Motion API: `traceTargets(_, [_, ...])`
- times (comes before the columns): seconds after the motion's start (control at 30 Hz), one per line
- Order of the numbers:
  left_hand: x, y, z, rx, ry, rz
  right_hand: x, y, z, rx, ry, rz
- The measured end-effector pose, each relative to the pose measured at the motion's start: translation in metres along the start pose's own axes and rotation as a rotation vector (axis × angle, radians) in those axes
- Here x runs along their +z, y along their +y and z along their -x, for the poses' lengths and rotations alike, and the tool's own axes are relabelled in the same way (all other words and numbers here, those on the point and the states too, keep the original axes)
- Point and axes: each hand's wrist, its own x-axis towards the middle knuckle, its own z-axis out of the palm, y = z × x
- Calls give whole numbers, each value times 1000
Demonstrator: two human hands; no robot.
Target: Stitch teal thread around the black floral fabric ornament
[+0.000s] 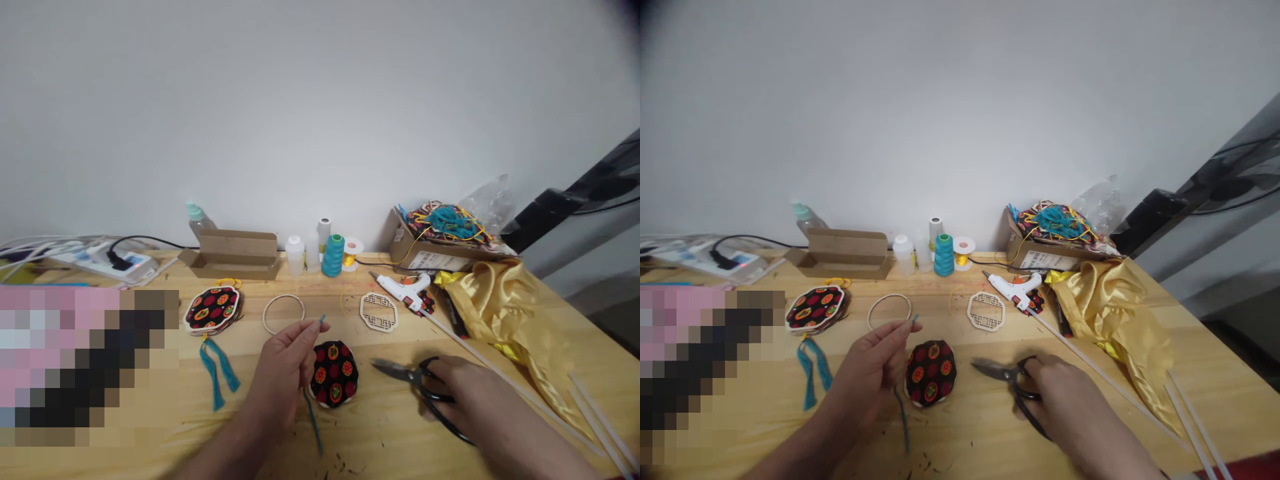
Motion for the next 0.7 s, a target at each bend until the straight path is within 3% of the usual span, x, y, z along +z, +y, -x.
traceTargets(0.2, [1,1,0,-12,-20,29,0,39,8,41,-11,32])
traceTargets(0.3, [1,1,1,-21,-50,75,-5,37,5,53,60,85])
traceTargets(0.37, [1,2,1,-42,-80,100,-12,19,-1,3,184,64])
traceTargets(0.43, [1,2,2,-77,-104,122,-18,-10,-11,-136,230,-145])
traceTargets(0.57, [1,2,2,-101,-126,162,-13,-76,-39,-243,-40,-847])
traceTargets(0.7, [2,0,3,-100,-108,200,10,-115,-61,-271,-263,-1241])
